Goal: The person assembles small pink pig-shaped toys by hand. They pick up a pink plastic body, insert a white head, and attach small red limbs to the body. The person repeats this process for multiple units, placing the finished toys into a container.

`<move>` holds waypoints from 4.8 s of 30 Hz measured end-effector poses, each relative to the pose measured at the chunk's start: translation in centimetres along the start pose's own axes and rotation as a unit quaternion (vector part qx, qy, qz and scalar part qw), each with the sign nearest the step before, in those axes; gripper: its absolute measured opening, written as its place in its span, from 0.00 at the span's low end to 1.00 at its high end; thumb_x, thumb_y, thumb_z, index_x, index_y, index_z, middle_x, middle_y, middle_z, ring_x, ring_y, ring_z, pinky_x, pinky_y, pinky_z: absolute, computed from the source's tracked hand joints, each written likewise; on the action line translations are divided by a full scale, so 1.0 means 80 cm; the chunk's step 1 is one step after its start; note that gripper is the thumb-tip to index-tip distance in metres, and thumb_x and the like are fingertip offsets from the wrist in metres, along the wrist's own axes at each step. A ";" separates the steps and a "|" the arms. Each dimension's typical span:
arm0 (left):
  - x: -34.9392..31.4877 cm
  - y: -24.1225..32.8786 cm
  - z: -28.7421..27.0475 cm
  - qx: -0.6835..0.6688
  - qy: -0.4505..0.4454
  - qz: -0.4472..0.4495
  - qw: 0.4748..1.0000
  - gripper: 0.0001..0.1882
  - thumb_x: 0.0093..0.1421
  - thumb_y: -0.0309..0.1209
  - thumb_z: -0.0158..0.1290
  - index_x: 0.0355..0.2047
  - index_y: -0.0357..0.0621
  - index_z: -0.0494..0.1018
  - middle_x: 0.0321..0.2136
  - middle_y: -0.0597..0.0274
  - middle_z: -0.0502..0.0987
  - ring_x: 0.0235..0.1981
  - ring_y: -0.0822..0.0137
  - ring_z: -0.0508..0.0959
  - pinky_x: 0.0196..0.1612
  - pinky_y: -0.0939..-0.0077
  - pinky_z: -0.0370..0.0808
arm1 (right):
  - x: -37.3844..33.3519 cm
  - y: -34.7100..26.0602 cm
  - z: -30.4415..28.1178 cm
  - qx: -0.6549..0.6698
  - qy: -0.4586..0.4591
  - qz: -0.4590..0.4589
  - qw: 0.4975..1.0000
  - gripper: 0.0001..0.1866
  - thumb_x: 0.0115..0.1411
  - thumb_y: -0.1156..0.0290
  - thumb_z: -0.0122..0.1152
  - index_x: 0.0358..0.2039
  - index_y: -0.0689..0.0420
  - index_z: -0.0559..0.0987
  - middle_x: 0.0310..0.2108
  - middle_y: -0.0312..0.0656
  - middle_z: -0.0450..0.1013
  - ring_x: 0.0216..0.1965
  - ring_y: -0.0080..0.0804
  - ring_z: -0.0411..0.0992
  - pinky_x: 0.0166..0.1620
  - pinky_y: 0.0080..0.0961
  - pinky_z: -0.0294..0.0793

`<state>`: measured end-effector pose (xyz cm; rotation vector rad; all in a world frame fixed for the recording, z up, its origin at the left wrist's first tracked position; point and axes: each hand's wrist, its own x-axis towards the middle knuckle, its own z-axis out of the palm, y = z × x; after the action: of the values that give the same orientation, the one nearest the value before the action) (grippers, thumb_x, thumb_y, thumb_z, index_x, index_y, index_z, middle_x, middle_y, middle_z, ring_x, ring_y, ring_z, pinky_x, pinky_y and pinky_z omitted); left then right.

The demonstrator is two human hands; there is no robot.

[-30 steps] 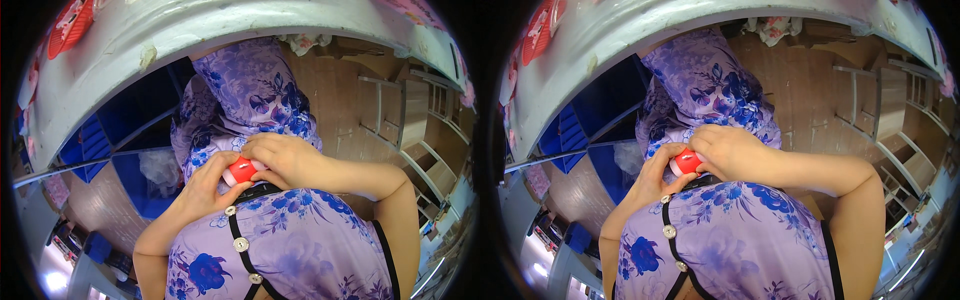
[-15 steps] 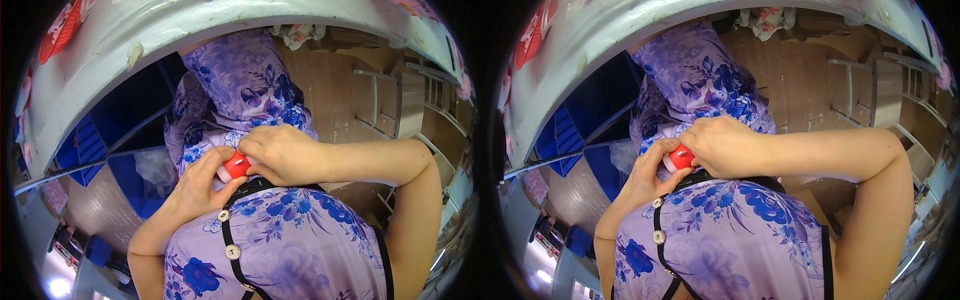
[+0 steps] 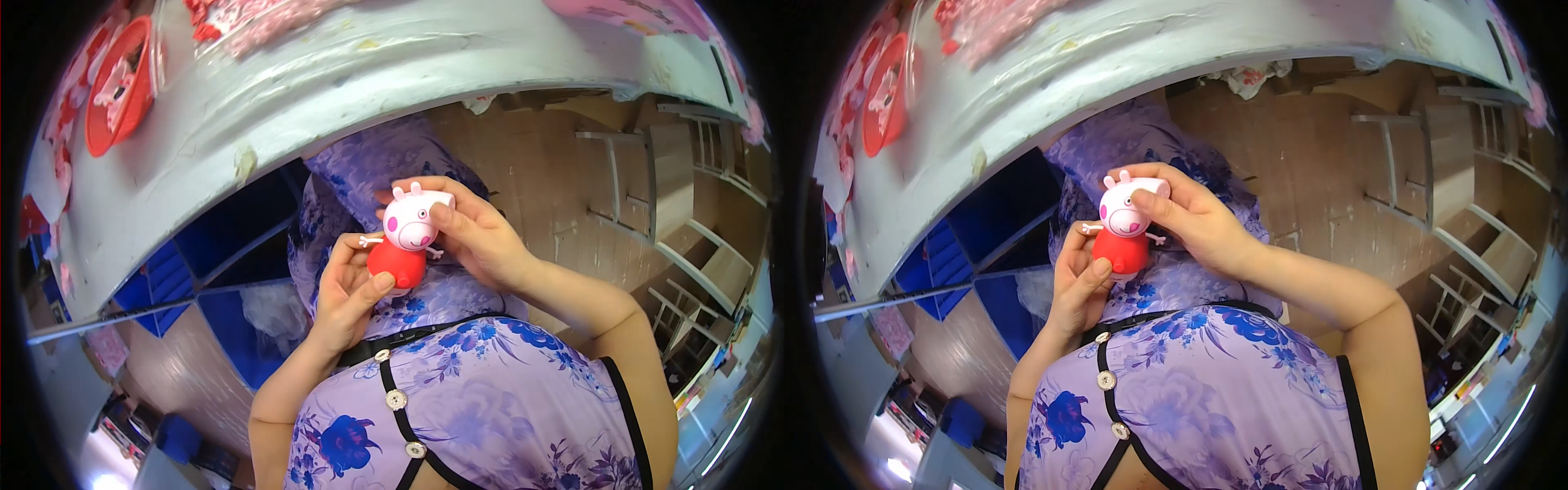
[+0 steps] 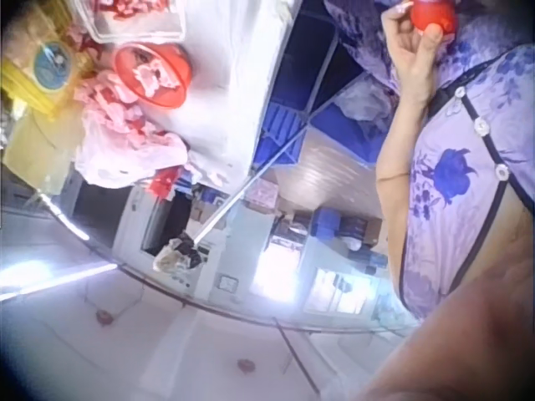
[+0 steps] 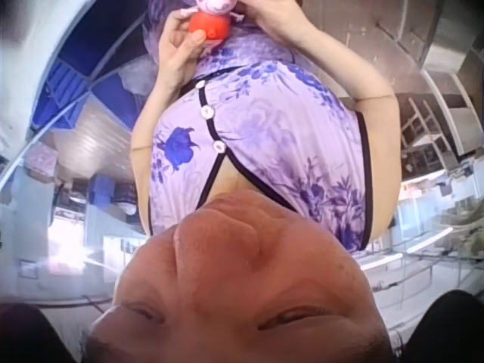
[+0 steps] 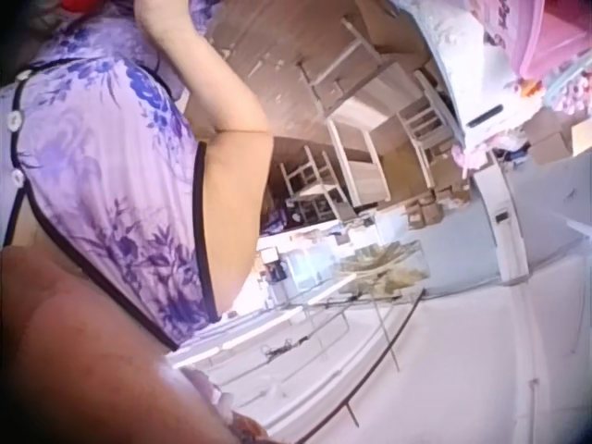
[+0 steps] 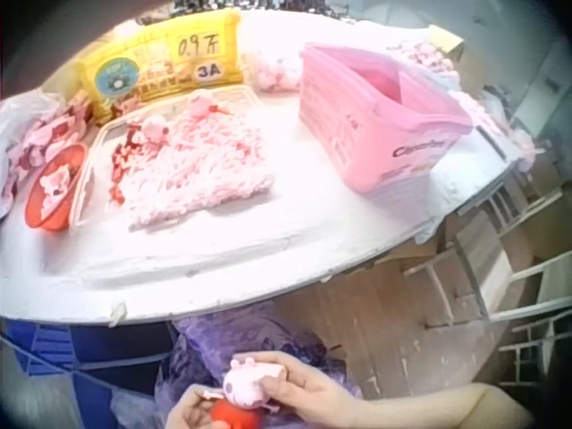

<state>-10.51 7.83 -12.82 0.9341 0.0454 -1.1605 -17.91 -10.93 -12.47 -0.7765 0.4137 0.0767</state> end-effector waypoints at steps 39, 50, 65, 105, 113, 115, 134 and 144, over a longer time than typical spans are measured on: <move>-0.018 0.071 0.029 0.556 -0.033 0.113 0.823 0.32 0.47 0.27 0.66 0.53 0.37 0.70 0.54 0.46 0.70 0.53 0.55 0.74 0.52 0.66 0.73 | 0.001 -0.004 0.026 -0.385 -0.159 -0.068 0.906 0.22 0.56 0.60 0.64 0.44 0.61 0.71 0.39 0.51 0.73 0.41 0.48 0.73 0.46 0.34 0.72; -0.040 0.028 -0.014 0.315 0.028 0.134 0.939 0.18 0.54 0.19 0.59 0.46 0.33 0.70 0.54 0.40 0.70 0.50 0.57 0.75 0.53 0.68 0.74 | -0.020 -0.007 -0.002 -0.460 -0.154 -0.082 0.871 0.26 0.55 0.63 0.66 0.51 0.59 0.69 0.50 0.47 0.65 0.51 0.43 0.68 0.53 0.33 0.69; -0.018 0.027 0.018 0.685 -0.101 0.200 0.693 0.22 0.47 0.29 0.65 0.40 0.33 0.71 0.35 0.49 0.75 0.36 0.53 0.76 0.37 0.67 0.75 | -0.043 0.024 -0.027 -0.518 -0.161 -0.140 0.828 0.33 0.48 0.62 0.71 0.53 0.60 0.70 0.51 0.49 0.69 0.52 0.46 0.69 0.54 0.37 0.69; -0.029 0.038 -0.006 0.515 -0.019 0.096 0.852 0.17 0.58 0.24 0.54 0.49 0.35 0.73 0.47 0.51 0.77 0.48 0.64 0.78 0.51 0.73 0.73 | -0.041 0.029 -0.029 -0.405 -0.086 -0.036 0.910 0.30 0.53 0.60 0.69 0.52 0.61 0.72 0.51 0.48 0.71 0.53 0.37 0.70 0.56 0.28 0.67; -0.028 0.081 0.020 0.479 -0.039 0.032 0.876 0.16 0.60 0.27 0.55 0.49 0.37 0.73 0.42 0.56 0.79 0.42 0.71 0.79 0.47 0.76 0.75 | -0.035 -0.014 -0.016 -0.293 -0.156 0.056 0.942 0.30 0.59 0.61 0.63 0.58 0.59 0.66 0.52 0.44 0.70 0.52 0.29 0.68 0.55 0.25 0.66; -0.027 0.111 0.032 0.515 -0.060 0.061 0.853 0.17 0.60 0.26 0.55 0.50 0.36 0.72 0.44 0.56 0.78 0.42 0.70 0.78 0.48 0.75 0.76 | -0.024 -0.019 -0.016 -0.254 -0.179 -0.009 0.950 0.28 0.63 0.65 0.57 0.61 0.58 0.63 0.54 0.42 0.67 0.54 0.28 0.66 0.57 0.27 0.65; 0.235 0.458 0.115 0.245 0.037 0.309 0.918 0.30 0.65 0.34 0.47 0.60 0.26 0.52 0.48 0.35 0.71 0.53 0.51 0.73 0.55 0.63 0.72 | 0.010 0.019 -0.045 -0.453 0.103 -0.360 0.809 0.04 0.56 0.70 0.62 0.31 0.55 0.82 0.27 0.39 0.77 0.26 0.34 0.74 0.30 0.26 0.72; 0.186 0.445 0.018 0.361 0.148 0.499 0.774 0.14 0.66 0.25 0.45 0.49 0.34 0.70 0.39 0.52 0.79 0.39 0.67 0.80 0.44 0.76 0.78 | 0.023 0.019 -0.054 -0.443 0.115 -0.377 0.805 0.03 0.53 0.72 0.64 0.26 0.56 0.80 0.25 0.40 0.76 0.25 0.34 0.73 0.29 0.27 0.71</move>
<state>23.73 -1.49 2.41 1.5356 -0.6249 0.0313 -18.00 -13.01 -16.91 -1.8522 0.2534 -0.6291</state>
